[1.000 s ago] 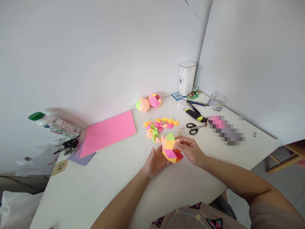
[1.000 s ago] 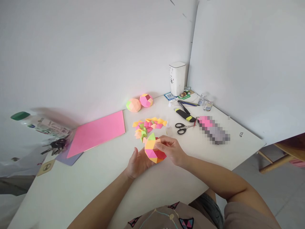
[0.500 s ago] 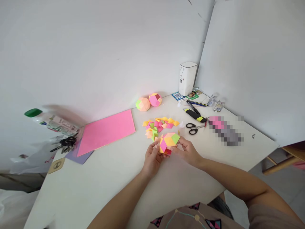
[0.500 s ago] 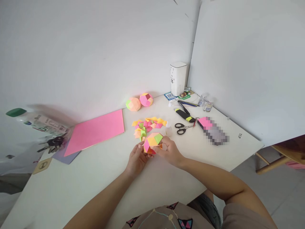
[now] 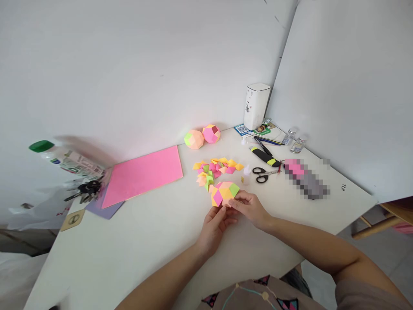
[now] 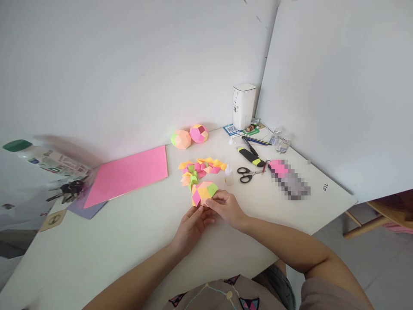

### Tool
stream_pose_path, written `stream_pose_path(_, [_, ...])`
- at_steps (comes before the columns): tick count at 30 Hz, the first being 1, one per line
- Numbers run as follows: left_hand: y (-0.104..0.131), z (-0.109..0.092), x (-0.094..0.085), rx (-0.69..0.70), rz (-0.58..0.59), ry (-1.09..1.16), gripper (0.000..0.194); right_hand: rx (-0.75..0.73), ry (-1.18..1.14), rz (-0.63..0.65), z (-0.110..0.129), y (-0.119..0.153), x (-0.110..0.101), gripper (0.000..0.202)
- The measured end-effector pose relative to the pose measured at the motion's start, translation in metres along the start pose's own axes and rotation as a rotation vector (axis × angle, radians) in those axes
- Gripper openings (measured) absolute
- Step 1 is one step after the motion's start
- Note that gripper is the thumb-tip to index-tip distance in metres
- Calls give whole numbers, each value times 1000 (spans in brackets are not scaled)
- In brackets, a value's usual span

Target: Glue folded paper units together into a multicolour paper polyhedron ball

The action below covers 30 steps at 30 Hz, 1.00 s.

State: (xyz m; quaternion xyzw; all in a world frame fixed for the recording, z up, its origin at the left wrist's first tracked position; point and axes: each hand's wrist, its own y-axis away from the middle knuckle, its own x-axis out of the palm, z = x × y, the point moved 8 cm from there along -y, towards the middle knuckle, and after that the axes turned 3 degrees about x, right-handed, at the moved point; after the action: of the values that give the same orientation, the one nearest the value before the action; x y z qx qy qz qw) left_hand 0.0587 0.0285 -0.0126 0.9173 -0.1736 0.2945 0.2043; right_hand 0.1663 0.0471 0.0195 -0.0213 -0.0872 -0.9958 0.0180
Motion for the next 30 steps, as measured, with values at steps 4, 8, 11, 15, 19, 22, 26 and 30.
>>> stream_pose_path(4, [-2,6,10,-107,118,208,27,29,4,30,-2,0,2,27])
stream_pose_path(8, [-6,1,9,-75,154,250,29,52,145,62,-3,1,8,24])
stream_pose_path(11, [-9,-1,7,-80,133,249,33,2,193,113,2,1,13,22])
stream_pose_path(15, [-13,-5,1,-94,101,265,28,-98,281,229,14,-1,14,21])
stream_pose_path(19, [-22,-13,-17,-56,-28,295,13,-292,632,-82,45,-4,-22,36])
stream_pose_path(22, [-26,-18,-22,-32,-56,316,17,-450,678,-458,72,3,-56,42])
stream_pose_path(26, [-27,-20,-19,-21,-12,318,23,-373,477,-652,64,-2,-84,9])
stream_pose_path(30, [-26,-19,-18,-22,9,323,25,-267,466,-509,34,-26,-80,44])
